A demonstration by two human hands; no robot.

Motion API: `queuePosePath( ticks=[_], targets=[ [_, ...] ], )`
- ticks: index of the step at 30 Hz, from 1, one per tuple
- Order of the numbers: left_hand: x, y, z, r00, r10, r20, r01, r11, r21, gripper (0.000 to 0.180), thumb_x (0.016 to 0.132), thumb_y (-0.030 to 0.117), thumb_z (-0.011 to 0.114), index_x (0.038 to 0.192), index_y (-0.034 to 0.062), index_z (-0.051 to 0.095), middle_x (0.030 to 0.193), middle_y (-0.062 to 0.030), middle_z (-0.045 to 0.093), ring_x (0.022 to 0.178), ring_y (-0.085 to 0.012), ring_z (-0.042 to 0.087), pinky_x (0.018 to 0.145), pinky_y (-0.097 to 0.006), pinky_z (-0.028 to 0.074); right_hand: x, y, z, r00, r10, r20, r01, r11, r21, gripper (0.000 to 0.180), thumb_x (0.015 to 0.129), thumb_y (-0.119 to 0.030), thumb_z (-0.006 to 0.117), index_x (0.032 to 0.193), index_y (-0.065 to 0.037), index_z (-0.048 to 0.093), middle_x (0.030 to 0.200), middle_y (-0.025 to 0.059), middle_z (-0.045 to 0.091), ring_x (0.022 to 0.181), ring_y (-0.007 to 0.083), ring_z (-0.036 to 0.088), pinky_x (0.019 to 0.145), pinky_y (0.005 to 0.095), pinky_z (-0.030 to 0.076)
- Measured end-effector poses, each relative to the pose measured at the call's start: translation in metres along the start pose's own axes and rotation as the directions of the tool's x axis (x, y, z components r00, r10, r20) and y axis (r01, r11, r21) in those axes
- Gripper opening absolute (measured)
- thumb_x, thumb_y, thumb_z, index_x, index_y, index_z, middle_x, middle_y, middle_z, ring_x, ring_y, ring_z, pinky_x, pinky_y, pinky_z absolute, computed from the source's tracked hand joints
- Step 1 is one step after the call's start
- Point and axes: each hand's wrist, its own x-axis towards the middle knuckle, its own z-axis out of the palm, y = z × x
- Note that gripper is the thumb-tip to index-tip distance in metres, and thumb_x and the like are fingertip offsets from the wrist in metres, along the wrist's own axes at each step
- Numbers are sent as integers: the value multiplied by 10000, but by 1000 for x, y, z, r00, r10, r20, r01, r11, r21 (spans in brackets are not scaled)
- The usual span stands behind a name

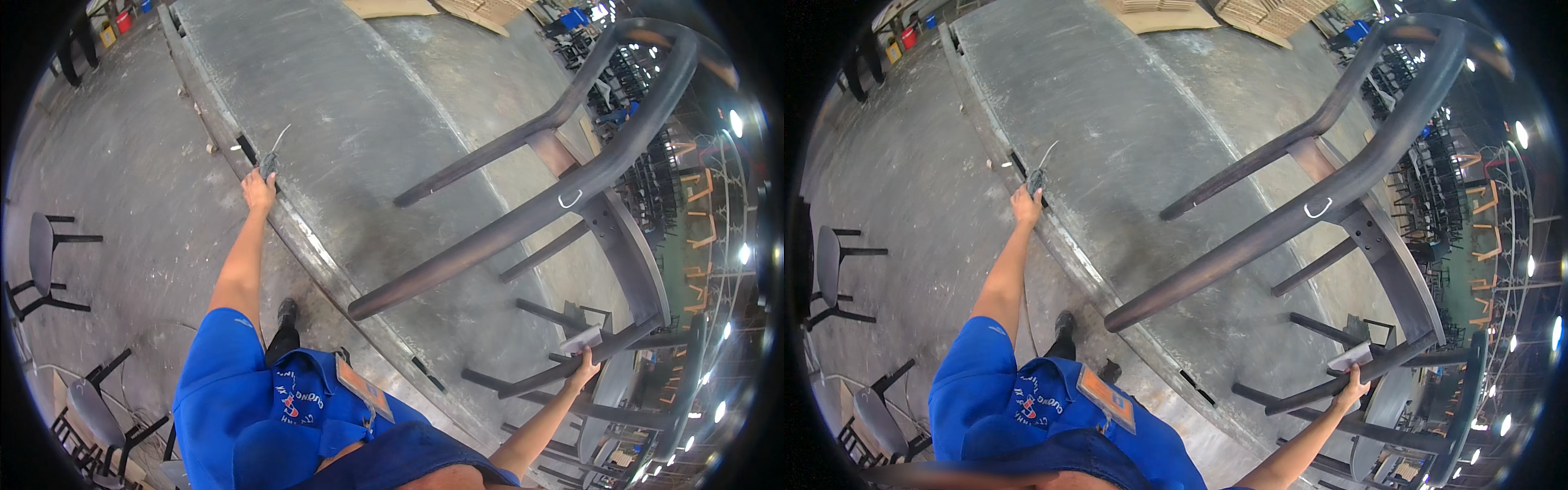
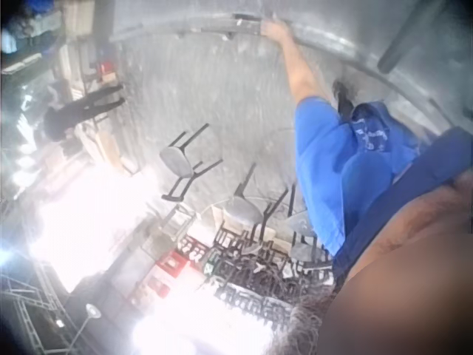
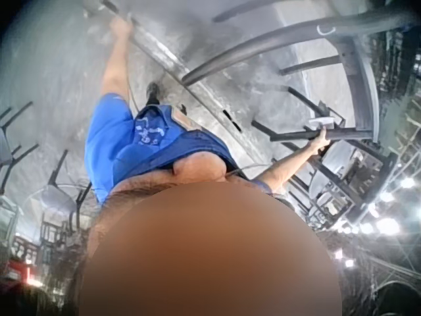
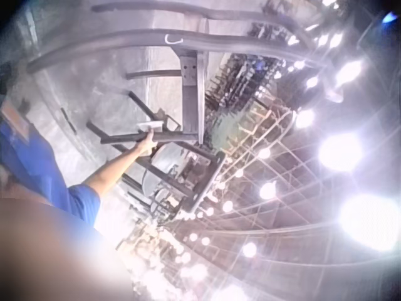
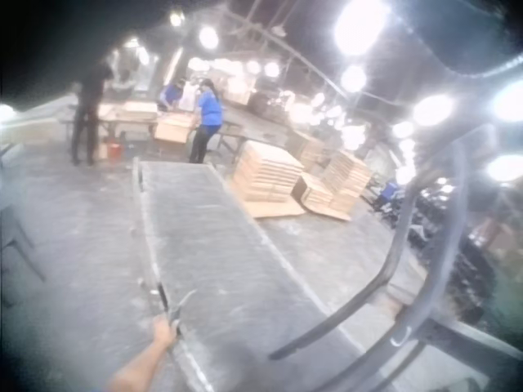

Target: The person wipes a black chair with a white cloth, cleaning the seat, legs, and backrest. They rotate the chair to access different sides and continue wiping each part methodically.

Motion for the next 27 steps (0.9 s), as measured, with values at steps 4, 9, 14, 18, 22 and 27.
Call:
queuePosePath(
  ticks=[4, 9, 14, 18, 22, 27],
  targets=[
    [-6, 47, -43, 986, 120, -116, -131, 987, -90, 647, 863, 366, 650, 1358, 30, 404, 1301, -220, 493, 1236, -354, 443, 1041, -475, 348, -8, 10, -6, 1000, 12, -19, -12, 1000, -19, 198, 792, -137, 712, 873, -35, 563, 752, 16, 550, 663, 116, 521, 632, 269, 417],
    [-25, 193, -159, 869, 494, -16, -339, 572, -747, 637, 905, 354, 623, 1365, -26, 398, 1391, -228, 444, 1293, -341, 439, 1045, -439, 387, -37, 24, -9, 997, -23, -72, 21, 999, -33, 244, 772, -159, 724, 911, -11, 589, 756, 36, 578, 667, 133, 548, 633, 276, 439],
    [-102, 354, -325, 557, 769, -312, -517, 27, -856, 689, 873, 332, 684, 1381, -22, 381, 1342, -215, 483, 1252, -291, 463, 1019, -380, 408, -85, 41, -13, 998, 7, -64, -2, 996, 89, 182, 731, -54, 709, 876, -24, 603, 750, 32, 577, 655, 135, 548, 628, 278, 447],
    [-181, 444, -408, 485, 807, -338, -374, -158, -914, 1053, 817, 567, 663, 1500, 18, 79, 1504, -291, 191, 1390, -350, 260, 1127, -416, 235, -136, 65, -20, 999, -43, -30, 46, 991, 128, 149, 698, -31, 726, 802, -24, 620, 725, 17, 580, 662, 126, 550, 645, 298, 462],
    [-262, 449, -423, 662, 628, -409, -555, 44, -831, 527, 844, 317, 716, 1191, -24, 514, 1030, -131, 634, 818, -171, 638, 764, -285, 520, -195, 92, -24, 998, -21, -64, 29, 990, 138, 177, 678, -63, 746, 793, 3, 629, 724, 47, 619, 685, 168, 593, 691, 325, 493],
    [-290, 393, -436, 714, 549, -434, -566, 89, -819, 278, 857, 246, 708, 963, 28, 571, 728, -23, 579, 602, -94, 579, 543, -228, 463, -230, 132, -45, 964, 13, 267, -97, 947, 306, 502, 695, -152, 762, 1129, 4, 562, 1067, 105, 588, 1031, 193, 537, 905, 359, 432]
  ],
)
